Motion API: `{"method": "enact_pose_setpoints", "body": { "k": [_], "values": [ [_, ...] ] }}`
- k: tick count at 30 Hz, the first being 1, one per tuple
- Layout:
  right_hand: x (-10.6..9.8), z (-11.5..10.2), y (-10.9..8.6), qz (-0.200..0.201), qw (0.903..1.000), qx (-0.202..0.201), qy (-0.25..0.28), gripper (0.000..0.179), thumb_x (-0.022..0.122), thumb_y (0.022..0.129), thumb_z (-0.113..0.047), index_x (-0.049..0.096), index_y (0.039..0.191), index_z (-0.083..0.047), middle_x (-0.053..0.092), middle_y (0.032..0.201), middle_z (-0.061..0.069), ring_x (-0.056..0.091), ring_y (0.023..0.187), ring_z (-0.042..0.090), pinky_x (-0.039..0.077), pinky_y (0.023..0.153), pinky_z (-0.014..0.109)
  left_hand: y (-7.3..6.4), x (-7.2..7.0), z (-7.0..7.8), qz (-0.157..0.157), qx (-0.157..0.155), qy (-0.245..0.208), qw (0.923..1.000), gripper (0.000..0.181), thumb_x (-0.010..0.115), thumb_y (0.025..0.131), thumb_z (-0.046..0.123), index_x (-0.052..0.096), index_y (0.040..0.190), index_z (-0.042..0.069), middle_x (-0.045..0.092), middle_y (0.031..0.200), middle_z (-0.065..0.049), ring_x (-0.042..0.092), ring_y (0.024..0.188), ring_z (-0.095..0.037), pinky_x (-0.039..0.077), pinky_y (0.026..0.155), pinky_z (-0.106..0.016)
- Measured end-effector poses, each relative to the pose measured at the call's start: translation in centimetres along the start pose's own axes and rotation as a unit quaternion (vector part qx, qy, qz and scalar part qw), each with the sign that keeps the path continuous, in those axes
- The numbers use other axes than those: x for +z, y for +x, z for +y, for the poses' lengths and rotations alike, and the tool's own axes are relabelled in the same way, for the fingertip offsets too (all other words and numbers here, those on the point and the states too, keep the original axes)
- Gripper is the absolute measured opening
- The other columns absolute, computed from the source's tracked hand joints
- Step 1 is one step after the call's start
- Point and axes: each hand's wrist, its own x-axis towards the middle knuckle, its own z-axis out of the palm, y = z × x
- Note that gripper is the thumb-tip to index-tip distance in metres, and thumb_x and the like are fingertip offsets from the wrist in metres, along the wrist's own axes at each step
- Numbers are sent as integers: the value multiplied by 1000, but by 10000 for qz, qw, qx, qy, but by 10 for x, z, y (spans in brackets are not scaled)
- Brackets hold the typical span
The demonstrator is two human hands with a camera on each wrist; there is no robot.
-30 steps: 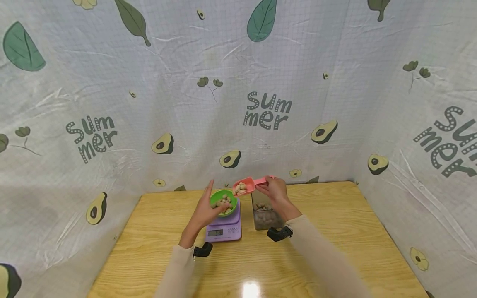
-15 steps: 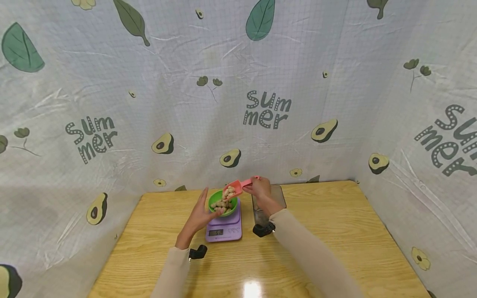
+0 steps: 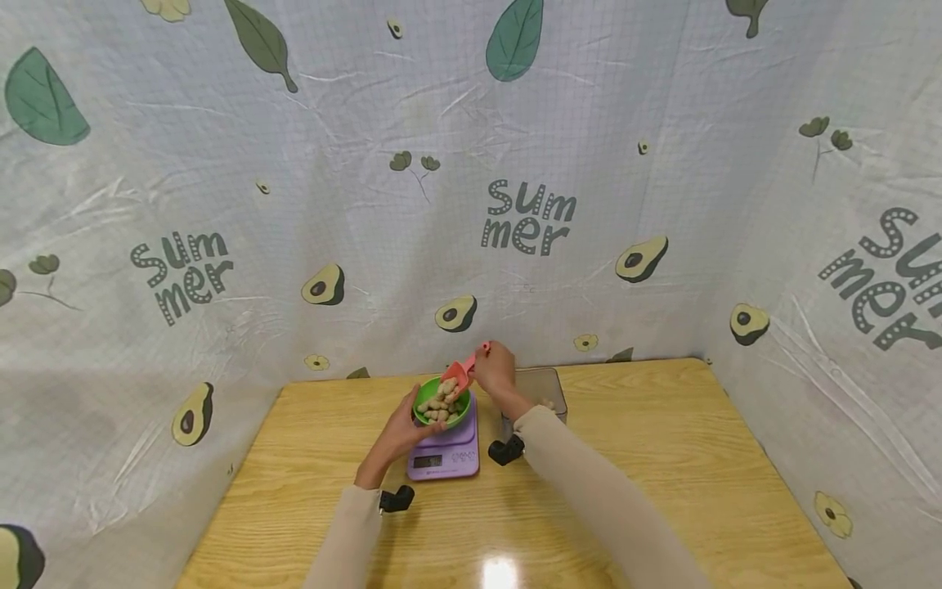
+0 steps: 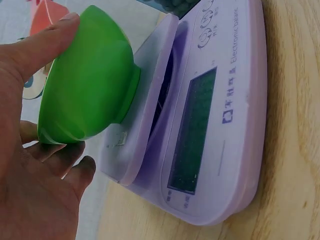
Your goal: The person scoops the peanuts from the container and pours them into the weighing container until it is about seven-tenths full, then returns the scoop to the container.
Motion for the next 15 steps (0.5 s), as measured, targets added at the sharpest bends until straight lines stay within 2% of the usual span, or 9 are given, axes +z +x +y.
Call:
{"method": "enact_pose_setpoints", "body": {
  "k": [1, 3, 5, 7, 8, 10, 12, 13, 15],
  "values": [
    [1, -2, -1, -60, 9989, -354, -291, 23, 47, 103, -13, 62, 105, 4, 69, 90, 21, 73, 76, 25, 61, 71, 35, 0, -1, 0, 1, 2, 4, 10000, 110, 81, 78, 42, 16, 157, 3, 25, 159, -25, 30, 145, -44, 28, 115, -60],
    [4, -3, -4, -192, 9882, -1221, -906, 20, 49, 103, -13, 62, 101, 2, 69, 86, 19, 72, 72, 23, 59, 63, 29, 1, -2, 0, -5, -12, -8, 10000, 110, 81, 78, 42, 17, 157, 3, 27, 158, -25, 32, 144, -43, 30, 115, -59],
    [7, -3, -8, -338, 9656, -2100, -1493, 17, 50, 103, -13, 61, 98, -1, 67, 79, 13, 67, 66, 18, 51, 56, 22, 1, -2, -1, -16, 3, -33, 10000, 109, 81, 78, 41, 17, 157, 2, 29, 158, -25, 35, 142, -43, 31, 114, -59],
    [10, -1, -11, -416, 9358, -2880, -1992, 15, 51, 103, -15, 61, 98, -5, 64, 74, 6, 60, 61, 12, 44, 54, 21, 1, -2, -1, -6, 49, -64, 10000, 108, 81, 78, 40, 18, 156, 0, 29, 157, -25, 36, 142, -43, 32, 114, -59],
    [11, 0, -13, -407, 9213, -3194, -2179, 14, 52, 103, -15, 61, 96, -6, 62, 71, 4, 55, 59, 9, 42, 54, 21, 1, -2, -2, -12, 61, -81, 9999, 108, 81, 79, 39, 17, 156, 0, 29, 158, -25, 35, 142, -43, 32, 114, -59],
    [11, 1, -15, -403, 9036, -3570, -2331, 13, 53, 102, -16, 61, 98, -7, 59, 68, 1, 49, 56, 8, 39, 53, 22, 2, -1, -2, -19, 90, -85, 9999, 108, 81, 79, 39, 17, 156, -1, 28, 158, -25, 35, 142, -43, 32, 114, -59],
    [9, 2, -17, -271, 9015, -3694, -2240, 13, 54, 102, -17, 62, 98, -7, 61, 68, 1, 51, 57, 8, 42, 54, 22, 2, -1, -2, -28, 102, -101, 9999, 108, 81, 79, 39, 17, 156, -1, 27, 158, -25, 34, 143, -43, 31, 114, -59],
    [7, 2, -17, -202, 9078, -3647, -2061, 14, 54, 102, -17, 62, 98, -6, 63, 69, 3, 55, 58, 10, 45, 55, 23, 2, -1, -2, -35, 121, -92, 9999, 108, 81, 79, 39, 17, 156, -2, 27, 158, -26, 33, 143, -44, 31, 114, -59],
    [2, 3, -17, -48, 9299, -3364, -1484, 16, 53, 102, -16, 62, 98, -3, 67, 73, 8, 64, 62, 16, 54, 58, 27, 2, -1, -2, -24, 135, -55, 9999, 109, 81, 79, 39, 17, 156, -2, 27, 158, -27, 33, 143, -45, 31, 114, -60]
  ]
}}
